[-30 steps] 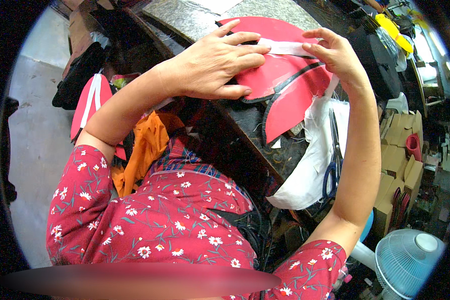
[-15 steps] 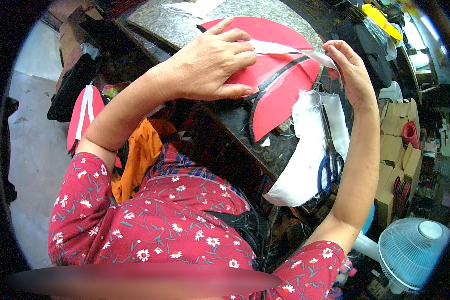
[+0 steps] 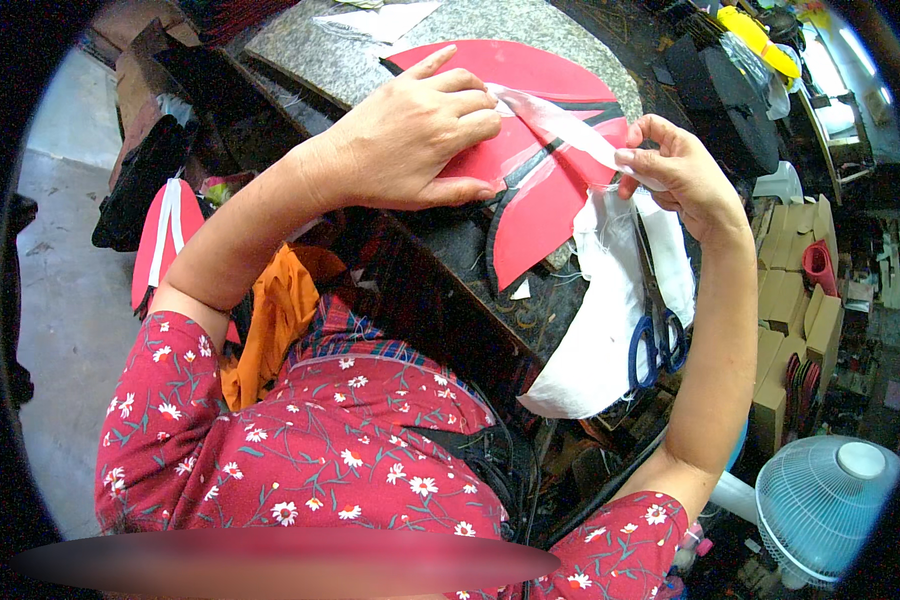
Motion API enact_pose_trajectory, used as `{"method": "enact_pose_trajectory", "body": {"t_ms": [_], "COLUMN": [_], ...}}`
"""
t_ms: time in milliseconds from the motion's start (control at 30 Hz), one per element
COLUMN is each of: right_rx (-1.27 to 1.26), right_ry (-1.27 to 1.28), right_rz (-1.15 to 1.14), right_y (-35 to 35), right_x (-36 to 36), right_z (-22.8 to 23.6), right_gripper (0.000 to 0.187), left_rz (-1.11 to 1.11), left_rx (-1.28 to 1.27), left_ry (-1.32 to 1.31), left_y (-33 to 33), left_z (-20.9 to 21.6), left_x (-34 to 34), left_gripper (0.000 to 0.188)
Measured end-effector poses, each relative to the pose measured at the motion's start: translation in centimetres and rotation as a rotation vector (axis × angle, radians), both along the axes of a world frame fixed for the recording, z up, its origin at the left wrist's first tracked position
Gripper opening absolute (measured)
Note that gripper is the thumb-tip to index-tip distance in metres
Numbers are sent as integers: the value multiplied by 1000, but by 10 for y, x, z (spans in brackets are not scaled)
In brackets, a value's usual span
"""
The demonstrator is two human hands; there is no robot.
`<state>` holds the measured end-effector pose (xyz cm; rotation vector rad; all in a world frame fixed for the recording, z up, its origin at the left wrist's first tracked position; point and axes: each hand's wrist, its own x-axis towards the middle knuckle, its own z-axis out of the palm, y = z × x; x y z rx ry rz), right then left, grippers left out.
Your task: The person uses scissors to cut a white fabric piece into smaller strips and then places the cut pieces onto a pink fabric item on the table. The person repeatedly cuts and arranges the white fabric pieces.
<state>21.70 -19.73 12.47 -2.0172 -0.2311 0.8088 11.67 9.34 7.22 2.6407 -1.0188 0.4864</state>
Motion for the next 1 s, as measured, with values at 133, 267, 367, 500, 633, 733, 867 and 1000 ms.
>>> {"method": "enact_pose_trajectory", "body": {"t_ms": [133,267,367,500,633,733,867,1000], "right_rx": [65,39,-65,-30,-91,-126,-136,-180], "right_ry": [86,-149,-303,-408,-553,-661,-639,-680], "right_rz": [69,32,-53,-136,-166,-132,-125,-114], "right_y": [2,1,0,2,7,8,4,4], "right_x": [-7,0,18,39,54,61,68,74], "right_z": [9,9,7,-13,-37,-47,-51,-53], "right_gripper": [26,23,18,20,23,24,28,30], "left_rz": [10,-5,-8,-22,-18,-7,-14,-10], "left_rx": [11,-26,-30,-49,-71,-62,-51,-45], "left_ry": [-10,-24,-33,-59,-135,-146,-137,-105], "left_y": [1,1,0,-3,-10,-15,-18,-18], "left_z": [0,-1,-2,-4,-9,-14,-15,-13], "left_x": [-1,-2,-1,7,22,28,31,31], "left_gripper": [49,49,49,51,54,57,59,60]}}
